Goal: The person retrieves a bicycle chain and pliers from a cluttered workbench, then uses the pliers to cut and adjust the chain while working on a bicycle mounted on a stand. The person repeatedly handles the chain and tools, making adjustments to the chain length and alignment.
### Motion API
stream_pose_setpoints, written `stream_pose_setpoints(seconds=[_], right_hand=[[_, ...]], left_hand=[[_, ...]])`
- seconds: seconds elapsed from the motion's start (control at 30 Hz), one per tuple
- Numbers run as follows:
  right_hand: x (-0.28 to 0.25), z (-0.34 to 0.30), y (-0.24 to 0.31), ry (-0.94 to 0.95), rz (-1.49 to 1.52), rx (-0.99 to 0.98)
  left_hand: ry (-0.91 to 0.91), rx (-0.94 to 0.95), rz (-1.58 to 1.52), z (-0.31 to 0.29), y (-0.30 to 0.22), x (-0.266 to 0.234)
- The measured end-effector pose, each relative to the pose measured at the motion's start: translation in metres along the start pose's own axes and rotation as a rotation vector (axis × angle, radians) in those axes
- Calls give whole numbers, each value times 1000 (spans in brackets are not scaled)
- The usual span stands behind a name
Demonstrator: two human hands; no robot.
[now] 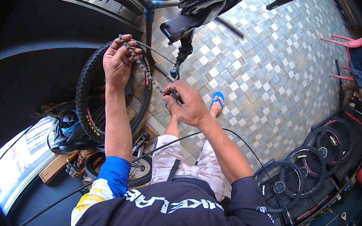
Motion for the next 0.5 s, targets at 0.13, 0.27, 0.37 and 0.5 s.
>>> stream_pose_setpoints(seconds=[0.13,0.27,0.37,0.5], right_hand=[[7,-5,30,84,56,-79],[11,-9,56,60,54,-254],[10,-21,68,145,88,-267],[5,-40,80,243,108,-278]], left_hand=[[-78,3,96,-11,11,-24],[-176,-29,155,-24,37,-56],[-234,-65,296,-32,63,-85],[-252,-162,481,-51,103,-124]])
Point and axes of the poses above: each hand's wrist, its own z-axis towards the middle knuckle, its own x-axis out of the palm, y = z × x, the point moved 2 cm from there along z, towards the middle knuckle, and after that the axes turned 12 degrees about -z, right-handed, at the moved point
